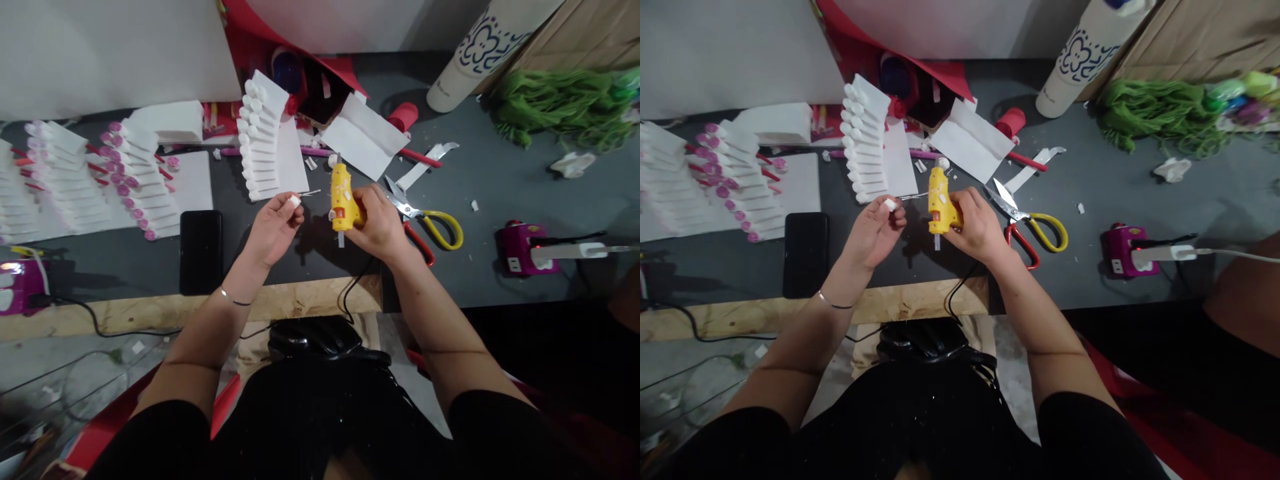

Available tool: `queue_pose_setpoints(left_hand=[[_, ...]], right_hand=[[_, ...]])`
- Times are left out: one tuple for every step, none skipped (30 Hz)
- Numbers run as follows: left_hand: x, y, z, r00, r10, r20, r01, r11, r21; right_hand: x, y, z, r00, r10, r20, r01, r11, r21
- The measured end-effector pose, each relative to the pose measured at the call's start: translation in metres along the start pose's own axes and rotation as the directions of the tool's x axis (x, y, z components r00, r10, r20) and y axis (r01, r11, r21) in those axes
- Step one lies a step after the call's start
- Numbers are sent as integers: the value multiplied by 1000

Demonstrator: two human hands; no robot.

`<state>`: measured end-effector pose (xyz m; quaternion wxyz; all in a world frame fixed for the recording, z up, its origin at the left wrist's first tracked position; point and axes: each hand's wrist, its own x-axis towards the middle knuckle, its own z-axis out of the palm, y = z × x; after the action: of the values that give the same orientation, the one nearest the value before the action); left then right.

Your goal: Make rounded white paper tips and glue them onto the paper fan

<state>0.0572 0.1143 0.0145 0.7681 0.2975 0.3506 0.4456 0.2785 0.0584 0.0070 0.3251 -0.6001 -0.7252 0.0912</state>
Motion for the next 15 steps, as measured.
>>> queue_pose_setpoints(left_hand=[[0,2,1,1000,-16,-2,16,999,-34],[-1,5,3,999,-34,-4,34,997,-65],[-2,7,5,999,-50,-11,49,994,-93],[-3,10,7,997,-67,-25,63,991,-120],[-4,12,10,995,-85,-44,77,986,-145],[-5,13,12,993,-102,-64,90,981,-169],[-6,14,14,990,-119,-80,102,976,-190],[-6,15,15,987,-132,-89,112,972,-207],[-6,15,16,986,-142,-92,119,968,-219],[-6,15,16,985,-147,-91,124,966,-225],[-6,14,15,985,-148,-90,125,966,-224],[-6,13,15,985,-145,-94,121,968,-218],[-6,13,14,985,-138,-102,115,971,-208],[-5,12,13,985,-132,-108,109,975,-195],[-6,11,13,986,-128,-110,106,977,-184]], right_hand=[[0,0,-2,1000,5,-18,-4,1000,22],[-1,-1,-4,999,11,-48,-8,998,58],[-2,-2,-6,996,15,-86,-6,995,105],[-3,-5,-7,992,12,-122,8,988,157],[-4,-7,-8,989,2,-151,30,977,210],[-5,-11,-8,986,-11,-168,54,966,253],[-6,-14,-9,985,-29,-168,77,954,289],[-7,-18,-9,987,-52,-151,98,943,319],[-7,-21,-10,990,-75,-121,113,932,345],[-7,-24,-10,991,-99,-88,125,920,370],[-7,-26,-10,991,-125,-53,136,910,393],[-7,-28,-10,988,-153,-17,146,899,413],[-7,-29,-9,984,-180,15,156,889,430],[-7,-29,-9,979,-202,40,164,882,441],[-6,-29,-8,974,-220,58,172,878,447]])
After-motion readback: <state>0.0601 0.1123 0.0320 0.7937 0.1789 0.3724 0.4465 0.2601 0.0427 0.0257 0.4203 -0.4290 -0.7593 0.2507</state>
